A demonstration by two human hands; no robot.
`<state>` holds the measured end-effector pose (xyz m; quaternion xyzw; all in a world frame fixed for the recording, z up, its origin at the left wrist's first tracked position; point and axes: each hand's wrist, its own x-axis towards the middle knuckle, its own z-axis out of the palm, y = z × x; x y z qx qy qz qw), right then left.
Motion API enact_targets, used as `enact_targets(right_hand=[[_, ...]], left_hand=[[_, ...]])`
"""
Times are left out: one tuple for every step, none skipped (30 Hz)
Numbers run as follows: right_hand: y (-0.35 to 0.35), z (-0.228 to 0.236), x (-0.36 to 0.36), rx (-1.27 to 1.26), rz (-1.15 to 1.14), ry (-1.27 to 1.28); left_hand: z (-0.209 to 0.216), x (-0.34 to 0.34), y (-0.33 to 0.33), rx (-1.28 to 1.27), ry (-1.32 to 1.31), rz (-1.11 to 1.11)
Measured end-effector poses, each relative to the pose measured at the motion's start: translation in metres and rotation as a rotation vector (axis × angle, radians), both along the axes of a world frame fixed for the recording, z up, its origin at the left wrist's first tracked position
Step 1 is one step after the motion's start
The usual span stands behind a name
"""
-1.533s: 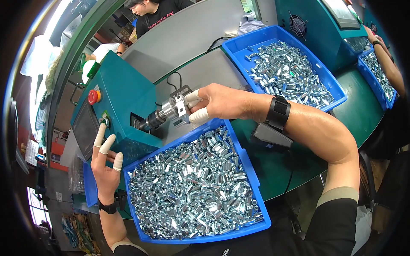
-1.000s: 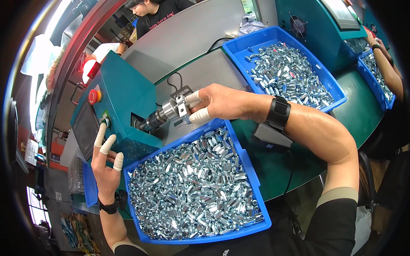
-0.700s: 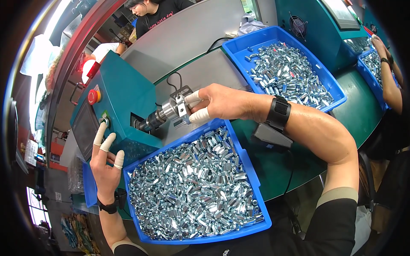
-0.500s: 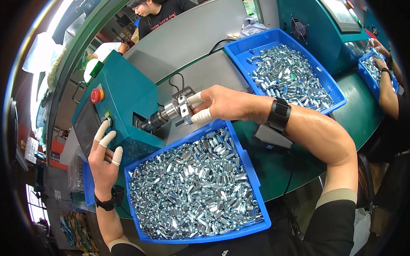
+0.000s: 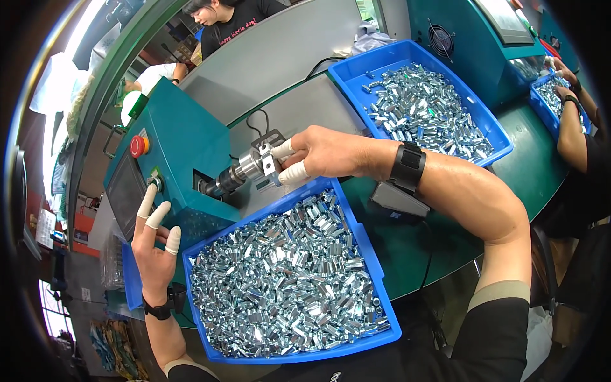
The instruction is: The person picks up a metal part from a blue bin, places it into the machine's fixture, and presses a green button. After the machine finishes, the person removes the part and places it into a separate blue bin.
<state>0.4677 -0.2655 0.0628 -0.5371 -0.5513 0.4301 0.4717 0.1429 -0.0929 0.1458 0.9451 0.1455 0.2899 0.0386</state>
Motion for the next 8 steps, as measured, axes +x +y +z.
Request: enact_targets(right_hand=[[0.0006,0.0002,0.0010,-0.002,-0.002,-0.029],[0.0009,0.0013,0.0021,-0.004,-0.005,-0.029],[0.0011,0.0028,0.0034,-0.034,0.004,-0.013],[0.0013,0.0042,0.0046,-0.065,0.014,0.003],[0.0014,0.0052,0.0057,-0.095,0.023,0.019],[0.0021,0.0054,0.0065,-0.095,0.022,0.019],[0.0029,0.0051,0.0073,-0.115,0.026,0.011],[0.0037,0.0046,0.0079,-0.135,0.030,0.003]], left_hand=[[0.0000,0.0000,0.0002,0.004,-0.001,0.000],[0.0000,0.0001,0.0003,0.003,0.000,-0.003],[0.0000,0.0002,0.0004,0.002,-0.002,-0.005],[0.0001,0.0003,0.0004,0.001,-0.003,-0.006],[0.0001,0.0004,0.0003,0.000,-0.004,-0.008],[0.0000,0.0002,0.0004,0.000,-0.003,-0.009],[-0.0002,0.0000,0.0003,0.004,0.001,-0.004],[-0.0004,-0.0003,0.0002,0.008,0.005,0.002]])
